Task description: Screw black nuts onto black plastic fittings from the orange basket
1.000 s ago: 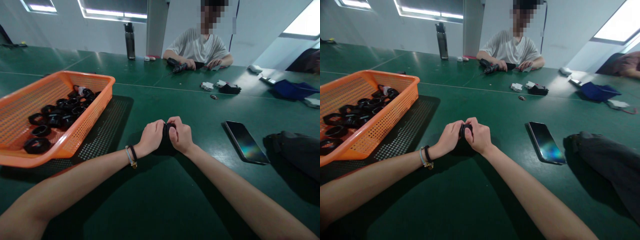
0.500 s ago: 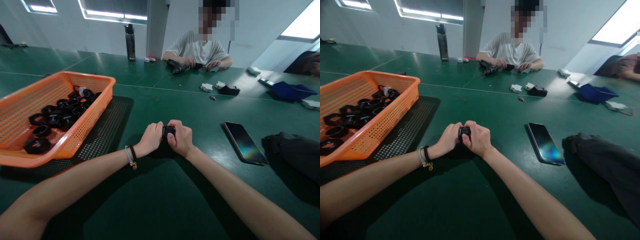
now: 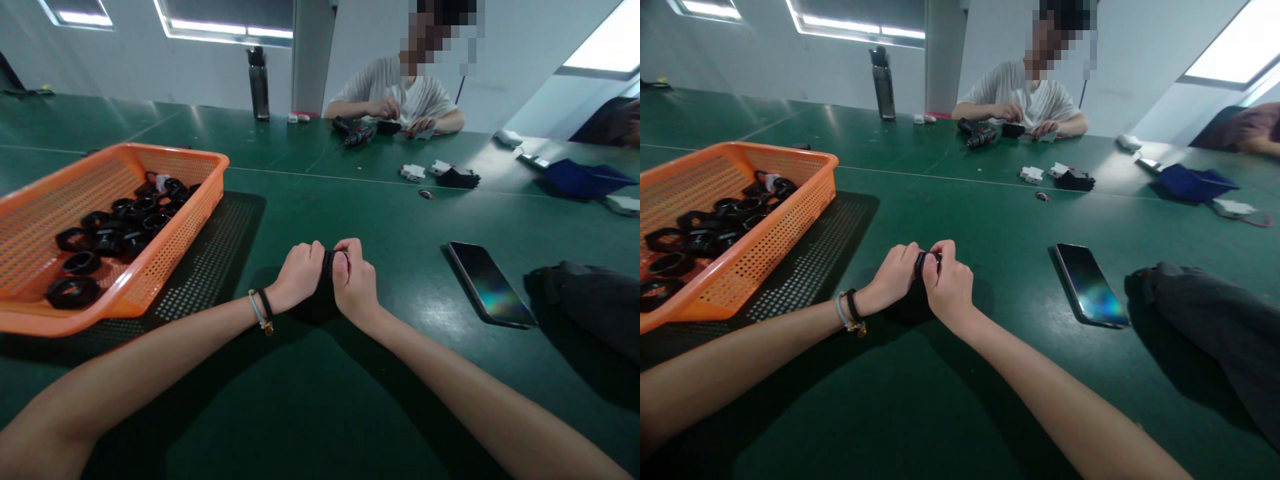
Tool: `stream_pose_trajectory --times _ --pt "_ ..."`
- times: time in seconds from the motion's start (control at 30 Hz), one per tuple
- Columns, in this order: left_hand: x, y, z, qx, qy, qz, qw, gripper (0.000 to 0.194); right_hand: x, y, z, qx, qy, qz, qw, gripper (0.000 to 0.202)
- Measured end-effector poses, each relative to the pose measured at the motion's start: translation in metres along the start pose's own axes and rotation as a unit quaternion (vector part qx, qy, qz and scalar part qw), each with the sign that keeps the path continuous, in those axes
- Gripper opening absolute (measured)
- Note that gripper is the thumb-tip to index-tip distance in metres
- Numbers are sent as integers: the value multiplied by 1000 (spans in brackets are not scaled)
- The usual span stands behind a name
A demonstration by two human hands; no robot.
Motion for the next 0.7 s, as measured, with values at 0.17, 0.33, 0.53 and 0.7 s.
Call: stream_pose_trajectory --times 0.17,0.33,0.53,0.7 --pt "-2 5 3 10 32 4 999 22 -11 -2 4 4 40 65 997 31" --pt "-1 7 -1 -11 12 -5 1000 38 -24 -5 10 -2 92 113 989 30" --pt "6 3 -12 -55 -60 -36 996 46 -40 -9 23 32 171 200 964 29" --pt "5 5 -10 -47 -46 -31 997 46 -44 -14 29 53 234 244 940 26"
Point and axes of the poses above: each hand's wrist, its own y-axis towards the middle knuckle, its own z-axis out of the palm, x = y × z, the point moved 10 cm from there along y, towards the middle knuckle, and after that the axes turned 10 degrees about x, right-handed, at the moved point
